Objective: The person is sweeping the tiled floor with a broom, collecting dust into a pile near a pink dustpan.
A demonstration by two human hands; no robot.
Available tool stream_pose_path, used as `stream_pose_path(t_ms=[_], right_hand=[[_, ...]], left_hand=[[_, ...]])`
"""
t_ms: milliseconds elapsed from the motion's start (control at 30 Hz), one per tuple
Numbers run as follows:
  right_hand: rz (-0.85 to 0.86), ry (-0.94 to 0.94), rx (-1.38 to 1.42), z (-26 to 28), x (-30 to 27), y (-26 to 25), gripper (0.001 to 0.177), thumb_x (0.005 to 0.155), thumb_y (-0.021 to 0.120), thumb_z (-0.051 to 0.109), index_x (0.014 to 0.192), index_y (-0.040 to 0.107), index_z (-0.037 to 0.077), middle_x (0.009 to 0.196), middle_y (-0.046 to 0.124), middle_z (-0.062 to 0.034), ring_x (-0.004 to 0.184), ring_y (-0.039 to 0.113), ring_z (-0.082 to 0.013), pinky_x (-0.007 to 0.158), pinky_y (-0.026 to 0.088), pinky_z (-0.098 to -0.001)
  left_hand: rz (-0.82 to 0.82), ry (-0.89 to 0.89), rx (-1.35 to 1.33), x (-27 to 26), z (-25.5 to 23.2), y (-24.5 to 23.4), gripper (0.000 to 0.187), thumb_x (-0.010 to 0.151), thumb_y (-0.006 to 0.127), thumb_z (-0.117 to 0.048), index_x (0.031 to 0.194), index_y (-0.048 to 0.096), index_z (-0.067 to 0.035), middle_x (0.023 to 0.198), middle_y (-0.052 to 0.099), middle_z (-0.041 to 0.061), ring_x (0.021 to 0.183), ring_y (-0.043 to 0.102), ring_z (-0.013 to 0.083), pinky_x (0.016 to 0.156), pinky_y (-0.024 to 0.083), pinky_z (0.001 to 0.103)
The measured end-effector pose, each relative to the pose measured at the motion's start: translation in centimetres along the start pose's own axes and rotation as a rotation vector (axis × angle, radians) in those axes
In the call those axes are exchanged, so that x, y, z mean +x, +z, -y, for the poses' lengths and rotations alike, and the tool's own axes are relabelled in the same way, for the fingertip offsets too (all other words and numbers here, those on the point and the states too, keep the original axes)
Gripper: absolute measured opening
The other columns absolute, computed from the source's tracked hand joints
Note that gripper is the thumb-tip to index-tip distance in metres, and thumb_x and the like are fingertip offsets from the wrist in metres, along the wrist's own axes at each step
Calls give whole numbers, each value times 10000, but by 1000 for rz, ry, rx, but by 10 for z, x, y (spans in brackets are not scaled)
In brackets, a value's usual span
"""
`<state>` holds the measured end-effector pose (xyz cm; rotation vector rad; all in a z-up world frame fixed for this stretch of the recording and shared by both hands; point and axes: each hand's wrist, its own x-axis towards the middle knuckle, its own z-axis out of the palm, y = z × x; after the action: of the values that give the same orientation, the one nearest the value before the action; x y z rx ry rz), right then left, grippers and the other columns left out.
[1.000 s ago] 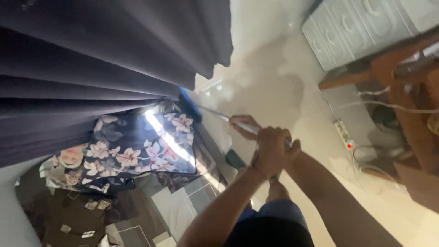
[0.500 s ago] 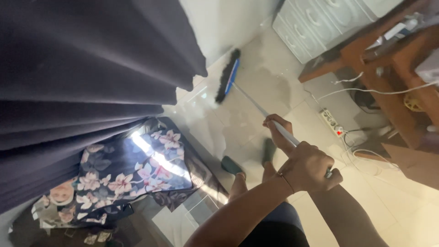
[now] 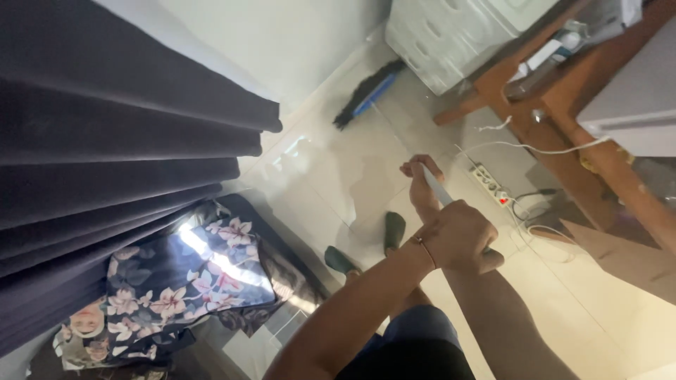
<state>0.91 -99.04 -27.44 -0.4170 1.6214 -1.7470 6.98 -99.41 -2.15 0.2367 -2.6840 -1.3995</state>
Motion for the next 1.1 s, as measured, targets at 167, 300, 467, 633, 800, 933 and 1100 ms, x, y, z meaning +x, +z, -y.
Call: stream_pose_path(t_ms=[167, 300, 467, 633, 800, 933, 1100], right_hand=[[96, -57, 85, -2, 48, -18, 145, 1039, 543, 105, 1088, 612, -14, 940, 700, -94, 872, 701, -177, 828, 603, -329], [52, -20, -193, -17, 61, -32, 181, 1015, 576, 128, 1124, 656, 8, 960, 708, -84, 874, 684, -151, 791, 564, -304], [-169, -26, -296, -39, -4, -74, 195, 998, 607, 175, 1106, 679, 29, 905, 702, -62, 811, 673, -134, 736, 559, -301], [-319, 125, -415, 20, -121, -79, 179, 1012, 601, 179, 1042, 697, 31, 818, 731, -75, 795, 707, -139, 753, 559, -304], [-177, 69, -360, 86, -181, -61, 189, 1009, 514, 81, 1013, 677, -14, 897, 737, -109, 866, 750, -168, 811, 603, -321], [-199, -47, -50, 43, -176, -50, 180, 1057, 512, 84, 1046, 649, -32, 905, 702, -104, 875, 722, -188, 852, 614, -351], [-240, -87, -17, -67, -128, -45, 167, 1058, 551, 99, 1062, 658, -29, 907, 694, -86, 840, 701, -184, 801, 600, -337]], left_hand=[[79, -3, 106, 45, 17, 24, 335, 663, 700, -411, 562, 673, -93, 558, 635, 140, 616, 676, 336, 747, 529, 461], [110, -28, 124, 61, 60, 60, 373, 663, 691, -444, 549, 670, -90, 559, 652, 130, 607, 681, 326, 759, 530, 461], [280, 15, 84, 42, 39, 104, 404, 713, 676, -479, 584, 677, -96, 609, 674, 138, 631, 695, 330, 759, 538, 473], [591, -184, -102, -43, 2, 213, 392, 629, 699, -486, 770, 749, -123, 714, 720, 94, 681, 741, 316, 527, 544, 538], [536, 206, -149, -73, -87, 86, 371, 734, 668, -474, 709, 752, -113, 656, 718, 99, 675, 731, 286, 714, 561, 421], [289, 176, -150, -91, -81, 102, 420, 710, 697, -499, 763, 727, -84, 689, 695, 115, 683, 714, 284, 651, 536, 420], [56, 95, 7, -112, 7, 158, 419, 638, 738, -492, 759, 694, -93, 769, 684, 131, 780, 692, 294, 714, 508, 424]])
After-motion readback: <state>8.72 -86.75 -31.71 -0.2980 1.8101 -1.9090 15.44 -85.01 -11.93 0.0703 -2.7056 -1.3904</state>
